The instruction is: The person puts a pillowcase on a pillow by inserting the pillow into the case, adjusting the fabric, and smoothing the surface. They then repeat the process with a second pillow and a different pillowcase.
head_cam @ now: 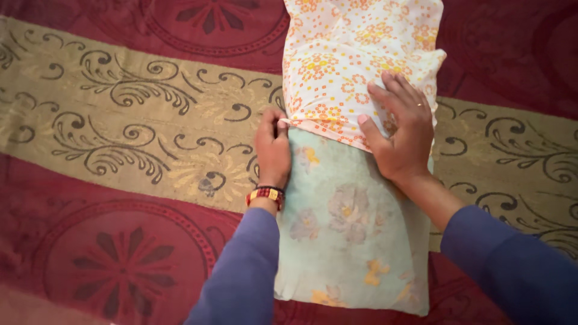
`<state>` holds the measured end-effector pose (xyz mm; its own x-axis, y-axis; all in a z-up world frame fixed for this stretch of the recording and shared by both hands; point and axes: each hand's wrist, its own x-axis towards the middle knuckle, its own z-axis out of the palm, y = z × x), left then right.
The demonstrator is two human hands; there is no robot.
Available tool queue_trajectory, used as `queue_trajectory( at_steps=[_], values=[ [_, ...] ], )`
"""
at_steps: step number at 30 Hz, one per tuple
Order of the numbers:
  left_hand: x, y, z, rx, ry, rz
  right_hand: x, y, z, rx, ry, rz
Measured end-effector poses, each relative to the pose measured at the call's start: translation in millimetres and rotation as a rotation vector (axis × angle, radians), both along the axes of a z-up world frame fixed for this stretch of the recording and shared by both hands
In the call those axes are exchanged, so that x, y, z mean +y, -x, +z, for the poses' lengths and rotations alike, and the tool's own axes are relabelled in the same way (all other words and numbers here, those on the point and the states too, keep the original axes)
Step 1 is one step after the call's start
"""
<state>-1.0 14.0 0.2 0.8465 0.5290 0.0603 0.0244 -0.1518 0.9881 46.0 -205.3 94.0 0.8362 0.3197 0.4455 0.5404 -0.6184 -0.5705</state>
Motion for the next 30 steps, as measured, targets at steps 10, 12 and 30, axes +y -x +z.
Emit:
queue_trajectory(
  at_steps=[10,12,30],
  values=[
    [-3.5,31.0,26.8,0.074,-0.219,-0.023,0.4,-0.2,-11.7,-0.080,-0.005,-0.033],
    [-6.2,42.9,39.7,0.053,-0.180,-0.053,-0.3,-0.3,-12.5,-0.066,-0.038,-0.074],
    [-3.0,110.6,76.4,-0.005,-0.428,-0.223,-32.0,52.0,9.1,-0.023,-0.007,-0.032]
  ],
)
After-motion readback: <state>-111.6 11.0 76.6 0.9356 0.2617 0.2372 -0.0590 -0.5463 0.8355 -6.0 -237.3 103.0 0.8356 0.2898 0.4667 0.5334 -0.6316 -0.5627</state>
